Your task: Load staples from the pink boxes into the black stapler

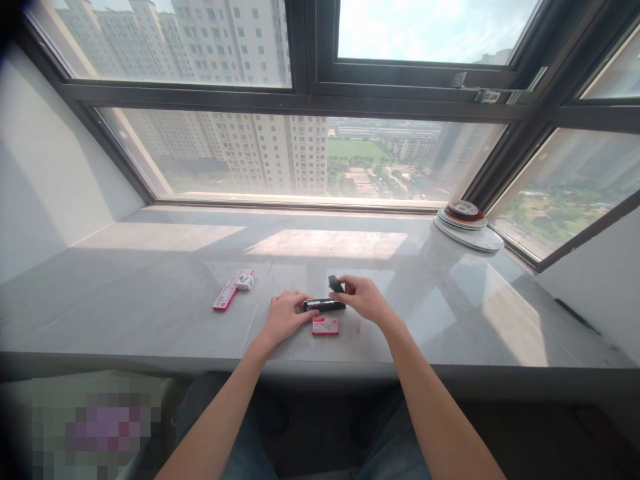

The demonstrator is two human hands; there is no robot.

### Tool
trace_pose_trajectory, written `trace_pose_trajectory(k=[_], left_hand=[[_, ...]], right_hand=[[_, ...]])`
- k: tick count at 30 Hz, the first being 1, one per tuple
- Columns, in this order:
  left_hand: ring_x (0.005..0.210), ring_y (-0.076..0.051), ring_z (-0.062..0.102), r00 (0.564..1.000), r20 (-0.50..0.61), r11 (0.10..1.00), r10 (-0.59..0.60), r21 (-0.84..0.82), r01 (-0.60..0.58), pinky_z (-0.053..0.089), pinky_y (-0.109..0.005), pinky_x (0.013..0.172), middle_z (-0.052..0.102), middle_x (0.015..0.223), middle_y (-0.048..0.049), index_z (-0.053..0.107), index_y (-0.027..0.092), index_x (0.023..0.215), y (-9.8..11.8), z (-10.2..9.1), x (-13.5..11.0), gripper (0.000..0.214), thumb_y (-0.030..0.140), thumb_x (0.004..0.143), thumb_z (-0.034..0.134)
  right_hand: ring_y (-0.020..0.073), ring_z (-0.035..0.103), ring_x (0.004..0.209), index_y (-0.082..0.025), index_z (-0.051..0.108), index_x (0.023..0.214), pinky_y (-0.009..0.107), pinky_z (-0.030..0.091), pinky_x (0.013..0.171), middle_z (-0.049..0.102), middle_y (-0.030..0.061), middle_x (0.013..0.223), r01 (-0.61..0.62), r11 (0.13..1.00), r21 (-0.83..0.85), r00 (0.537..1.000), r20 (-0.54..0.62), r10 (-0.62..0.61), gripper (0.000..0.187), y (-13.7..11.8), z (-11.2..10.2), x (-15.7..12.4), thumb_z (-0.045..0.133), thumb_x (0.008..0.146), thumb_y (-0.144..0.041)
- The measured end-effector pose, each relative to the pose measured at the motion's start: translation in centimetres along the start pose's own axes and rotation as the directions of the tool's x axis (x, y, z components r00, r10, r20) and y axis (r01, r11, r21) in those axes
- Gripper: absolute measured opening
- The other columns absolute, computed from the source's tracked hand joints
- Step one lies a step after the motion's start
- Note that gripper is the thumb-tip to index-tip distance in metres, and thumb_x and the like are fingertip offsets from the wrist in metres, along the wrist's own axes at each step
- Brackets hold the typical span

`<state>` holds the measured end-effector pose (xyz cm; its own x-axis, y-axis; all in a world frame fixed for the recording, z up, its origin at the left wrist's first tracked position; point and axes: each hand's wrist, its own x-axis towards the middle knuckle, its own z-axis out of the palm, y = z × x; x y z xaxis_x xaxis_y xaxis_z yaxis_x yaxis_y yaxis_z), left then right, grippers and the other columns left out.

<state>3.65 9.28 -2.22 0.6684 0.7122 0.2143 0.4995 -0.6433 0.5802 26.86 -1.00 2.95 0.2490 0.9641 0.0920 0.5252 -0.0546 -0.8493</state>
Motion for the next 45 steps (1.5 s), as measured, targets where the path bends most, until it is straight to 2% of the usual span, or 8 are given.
trace_pose_trajectory(k=[7,15,18,22,24,32,36,45], left_hand=[[0.1,-0.026,0.056,1.0,0.005,0.999,0.004,0.039,-0.004,0.034,-0.037,0.086,0.067,0.094,-0.0018,0.071,0.031,0.1,0.0,0.0,0.1,0.026,0.054,0.088,0.07],[0.104,-0.025,0.057,0.999,-0.009,0.999,0.045,0.022,-0.045,0.039,-0.038,0.092,0.065,0.105,-0.0034,0.065,0.034,0.126,1.0,-0.7,-0.4,0.032,0.032,0.095,0.059],[0.112,-0.023,0.056,0.985,0.018,0.985,0.169,-0.047,-0.168,0.041,-0.038,0.098,0.062,0.122,-0.0034,0.063,0.037,0.131,2.1,-1.1,-0.9,0.052,0.008,0.091,0.046],[0.126,-0.024,0.05,0.884,0.226,0.912,0.41,-0.081,-0.402,0.038,-0.04,0.108,0.055,0.141,0.0035,0.065,0.046,0.128,3.7,-1.4,-1.7,0.074,-0.005,0.079,0.045],[0.129,-0.026,0.049,0.869,0.265,0.906,0.418,-0.05,-0.42,0.038,-0.043,0.109,0.052,0.145,0.0045,0.064,0.048,0.129,3.9,-1.7,-1.9,0.075,-0.004,0.078,0.047],[0.119,-0.031,0.052,0.973,0.162,0.984,0.166,0.031,-0.173,0.041,-0.043,0.102,0.059,0.129,-0.0056,0.057,0.036,0.135,1.6,-2.8,-2.2,0.059,0.033,0.078,0.071],[0.116,-0.029,0.053,0.976,0.132,0.985,0.171,0.016,-0.175,0.039,-0.042,0.101,0.062,0.125,-0.003,0.058,0.036,0.133,1.8,-2.1,-2.2,0.058,0.036,0.077,0.072],[0.123,-0.03,0.05,0.964,0.164,0.977,0.211,-0.039,-0.208,0.037,-0.042,0.108,0.058,0.136,-0.0032,0.056,0.039,0.14,2.6,-1.7,-1.8,0.067,0.034,0.076,0.076]], right_hand=[[0.0122,0.047,0.058,-0.021,0.071,0.088,0.025,0.025,0.054,0.054,-0.0047,0.062,0.123,0.948,-0.294,0.991,0.085,-0.103,0.023,-0.8,3.0,1.1,0.076,0.079,-0.041],[0.0151,0.053,0.059,-0.02,0.076,0.086,0.027,0.031,0.055,0.063,-0.001,0.063,0.069,0.962,-0.266,0.99,0.141,-0.032,0.024,0.1,0.0,0.1,0.062,0.089,-0.039],[0.0161,0.053,0.061,-0.019,0.074,0.081,0.028,0.032,0.056,0.062,0.0005,0.064,-0.024,0.966,-0.256,0.999,0.016,0.029,0.031,1.6,-1.3,-0.7,0.059,0.09,-0.044],[0.0159,0.052,0.062,-0.019,0.073,0.096,0.027,0.035,0.057,0.058,-0.0011,0.065,-0.065,0.97,-0.236,0.997,-0.056,0.053,0.037,3.4,-2.0,-2.1,0.055,0.092,-0.051],[0.0155,0.051,0.062,-0.019,0.071,0.102,0.026,0.036,0.059,0.055,-0.0023,0.065,-0.066,0.979,-0.193,0.995,-0.083,0.05,0.043,4.0,-1.7,-3.0,0.05,0.095,-0.056],[0.0115,0.041,0.044,-0.023,0.053,0.086,0.023,0.028,0.044,0.047,-0.0073,0.052,-0.253,0.963,0.091,0.967,0.009,0.254,0.05,4.2,1.6,-5.6,0.06,0.086,-0.072],[0.0112,0.039,0.034,-0.025,0.044,0.087,0.022,0.023,0.034,0.049,-0.0081,0.047,-0.313,0.914,0.258,0.949,0.115,0.292,0.051,2.9,4.1,-5.8,0.056,0.089,-0.075],[0.0116,0.045,0.032,-0.025,0.045,0.09,0.02,0.028,0.031,0.056,-0.0067,0.05,-0.331,0.901,0.282,0.942,0.048,0.331,0.052,2.4,6.1,-6.1,0.054,0.089,-0.076]])
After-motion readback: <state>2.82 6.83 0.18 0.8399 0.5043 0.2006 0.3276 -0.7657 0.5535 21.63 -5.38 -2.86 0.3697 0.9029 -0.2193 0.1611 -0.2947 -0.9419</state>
